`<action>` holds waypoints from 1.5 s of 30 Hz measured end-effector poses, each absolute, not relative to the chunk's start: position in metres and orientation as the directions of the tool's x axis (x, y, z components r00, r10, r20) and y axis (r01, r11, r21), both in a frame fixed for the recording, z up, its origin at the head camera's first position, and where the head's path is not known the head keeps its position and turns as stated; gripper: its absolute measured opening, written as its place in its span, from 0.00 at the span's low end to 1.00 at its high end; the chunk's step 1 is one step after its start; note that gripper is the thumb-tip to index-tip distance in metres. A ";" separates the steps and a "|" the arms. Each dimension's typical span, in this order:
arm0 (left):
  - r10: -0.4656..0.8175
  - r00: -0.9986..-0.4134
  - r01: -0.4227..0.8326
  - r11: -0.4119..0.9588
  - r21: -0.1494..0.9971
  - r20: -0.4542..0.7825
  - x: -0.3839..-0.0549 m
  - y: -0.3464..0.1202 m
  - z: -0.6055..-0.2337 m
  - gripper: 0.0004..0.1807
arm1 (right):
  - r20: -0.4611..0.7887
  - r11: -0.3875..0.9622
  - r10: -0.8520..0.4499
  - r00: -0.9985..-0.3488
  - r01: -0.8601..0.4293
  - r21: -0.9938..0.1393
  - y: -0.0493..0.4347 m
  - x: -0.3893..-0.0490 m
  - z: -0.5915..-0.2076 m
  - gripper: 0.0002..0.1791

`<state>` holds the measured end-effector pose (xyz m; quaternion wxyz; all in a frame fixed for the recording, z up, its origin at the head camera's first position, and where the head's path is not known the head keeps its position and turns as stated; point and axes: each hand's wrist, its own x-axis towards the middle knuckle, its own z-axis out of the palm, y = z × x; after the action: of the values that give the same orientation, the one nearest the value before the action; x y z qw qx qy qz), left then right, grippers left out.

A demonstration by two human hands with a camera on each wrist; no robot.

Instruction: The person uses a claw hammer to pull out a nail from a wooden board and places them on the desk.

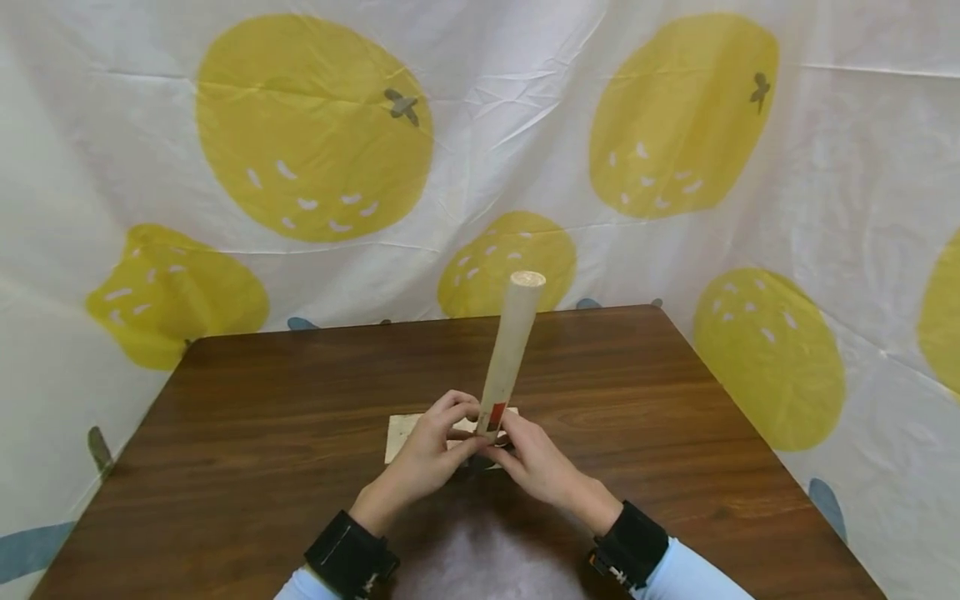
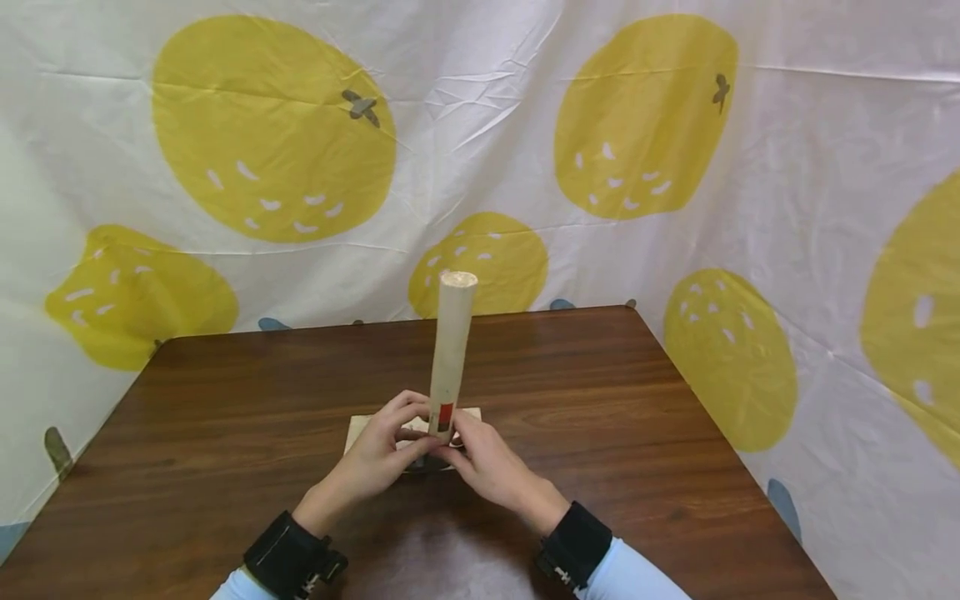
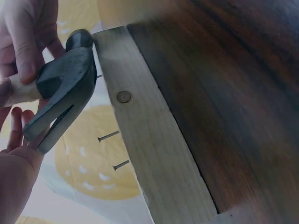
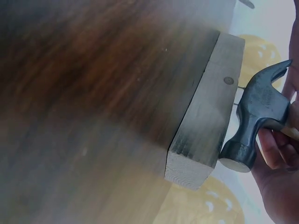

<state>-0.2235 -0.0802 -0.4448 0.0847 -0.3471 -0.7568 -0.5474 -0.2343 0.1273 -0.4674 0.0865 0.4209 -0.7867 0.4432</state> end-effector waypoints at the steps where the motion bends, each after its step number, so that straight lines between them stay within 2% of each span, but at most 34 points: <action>1: 0.432 -0.743 0.621 0.161 0.767 0.510 -0.224 -0.081 -0.444 0.17 | 0.510 0.252 -0.585 -0.631 -0.739 -0.625 0.128 -0.234 -0.468 0.21; 4: 0.424 -0.741 0.627 0.161 0.762 0.520 -0.224 -0.085 -0.441 0.19 | 0.518 0.238 -0.579 -0.630 -0.737 -0.632 0.130 -0.234 -0.469 0.21; 10: 0.357 -0.761 0.633 0.221 0.742 0.542 -0.223 -0.095 -0.441 0.15 | 0.528 0.225 -0.554 -0.644 -0.726 -0.650 0.136 -0.237 -0.469 0.20; 17: 0.225 -0.786 0.613 0.405 0.678 0.576 -0.224 -0.110 -0.448 0.09 | 0.546 0.257 -0.533 -0.646 -0.739 -0.623 0.146 -0.239 -0.472 0.16; 21: 0.191 -0.796 0.582 0.498 0.642 0.574 -0.224 -0.119 -0.452 0.09 | 0.550 0.288 -0.526 -0.649 -0.744 -0.603 0.152 -0.239 -0.470 0.15; 26: 0.201 -0.821 0.542 0.573 0.615 0.535 -0.224 -0.129 -0.456 0.17 | 0.550 0.287 -0.520 -0.654 -0.740 -0.609 0.159 -0.239 -0.466 0.15; 31: 0.246 -0.884 0.453 0.656 0.604 0.397 -0.224 -0.138 -0.462 0.23 | 0.540 0.297 -0.530 -0.654 -0.739 -0.605 0.166 -0.239 -0.465 0.16; 34: 0.275 -0.900 0.429 0.688 0.585 0.338 -0.224 -0.141 -0.467 0.22 | 0.525 0.319 -0.538 -0.659 -0.736 -0.597 0.172 -0.239 -0.465 0.19; 38: 0.293 -0.895 0.439 0.708 0.553 0.336 -0.225 -0.144 -0.472 0.20 | 0.493 0.347 -0.545 -0.678 -0.718 -0.604 0.179 -0.240 -0.465 0.21; 45: 0.297 -0.906 0.417 0.746 0.519 0.301 -0.226 -0.149 -0.477 0.22 | 0.448 0.386 -0.539 -0.713 -0.682 -0.621 0.187 -0.243 -0.463 0.18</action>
<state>-0.2255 -0.1486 -0.4771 0.1000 -0.1923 -0.9289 -0.3003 -0.2425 0.1872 -0.4632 0.0866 0.3687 -0.8281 0.4134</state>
